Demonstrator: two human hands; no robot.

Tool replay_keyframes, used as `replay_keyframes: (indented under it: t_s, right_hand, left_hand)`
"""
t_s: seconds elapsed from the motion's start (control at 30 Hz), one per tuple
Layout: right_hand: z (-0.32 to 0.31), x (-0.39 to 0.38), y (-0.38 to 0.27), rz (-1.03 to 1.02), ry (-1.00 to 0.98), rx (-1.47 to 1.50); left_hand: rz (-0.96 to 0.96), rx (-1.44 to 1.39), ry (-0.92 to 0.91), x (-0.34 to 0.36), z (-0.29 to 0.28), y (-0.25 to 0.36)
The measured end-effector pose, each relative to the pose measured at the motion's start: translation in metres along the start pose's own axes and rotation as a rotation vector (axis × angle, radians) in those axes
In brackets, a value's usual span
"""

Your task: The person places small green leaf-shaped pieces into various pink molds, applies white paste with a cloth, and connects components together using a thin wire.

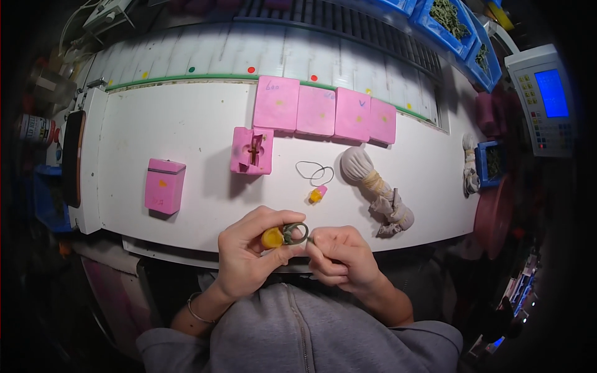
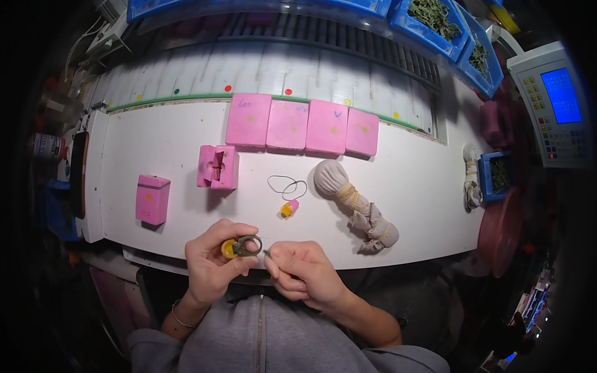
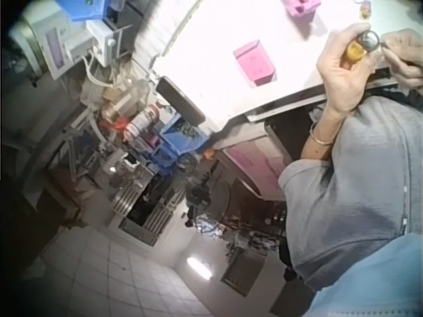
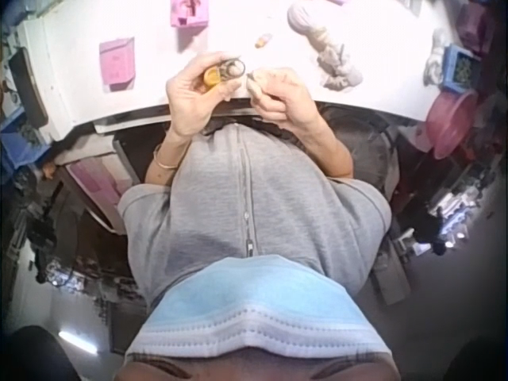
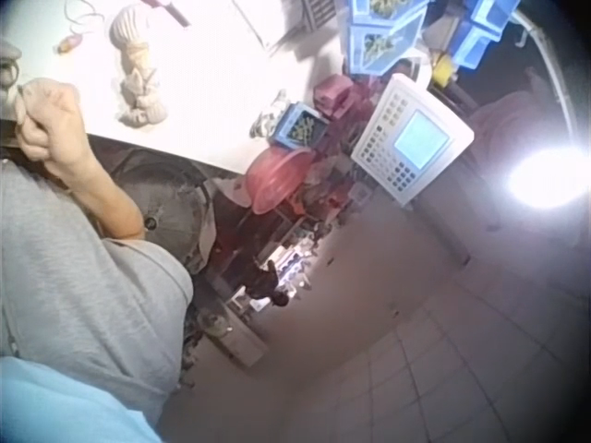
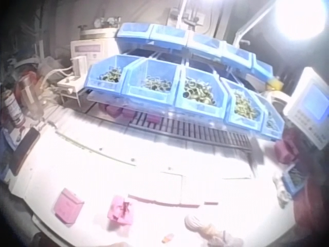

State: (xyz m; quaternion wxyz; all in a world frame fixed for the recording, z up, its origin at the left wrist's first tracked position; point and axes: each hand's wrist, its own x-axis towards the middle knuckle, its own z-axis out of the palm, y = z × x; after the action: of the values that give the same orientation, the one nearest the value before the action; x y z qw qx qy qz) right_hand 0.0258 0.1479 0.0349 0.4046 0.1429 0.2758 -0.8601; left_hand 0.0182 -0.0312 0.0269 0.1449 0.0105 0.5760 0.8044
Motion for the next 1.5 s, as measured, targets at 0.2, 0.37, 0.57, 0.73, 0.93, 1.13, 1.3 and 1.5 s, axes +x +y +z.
replay_keyframes:
  t_s: [0.2, 0.37, 0.57, 0.73, 0.93, 1.13, 1.3, 1.5]
  right_hand:
    - [-0.011, -0.003, 0.007, -0.193, 0.445, -1.05]
    - [-0.01, 0.0, 0.016, -0.375, 0.485, -1.396]
    - [0.014, -0.001, 0.008, -0.562, 0.469, -1.052]
    - [0.014, 0.0, 0.001, -0.612, 0.409, -1.038]
    - [0.017, 0.0, -0.049, -0.619, 0.346, -1.09]
    - [0.021, 0.004, -0.127, -0.66, 0.412, -1.098]
    - [0.036, 0.027, -0.145, -0.58, 0.278, -1.082]
    - [0.045, 0.062, -0.158, -0.587, 0.138, -1.079]
  left_hand:
    - [0.099, 0.203, -0.013, -0.003, -0.005, 0.0]
    - [0.152, 0.239, 0.022, -0.001, 0.001, 0.004]
    - [0.234, 0.367, 0.061, 0.003, 0.001, 0.004]
    - [0.317, 0.517, 0.023, 0.01, 0.006, 0.004]
    - [0.193, 0.464, 0.185, 0.007, -0.001, -0.007]
    - [0.156, 0.655, 0.216, 0.002, -0.018, -0.032]
    - [0.285, 0.715, 0.264, 0.007, -0.009, -0.029]
    - [0.28, 0.711, 0.255, 0.006, -0.012, -0.033]
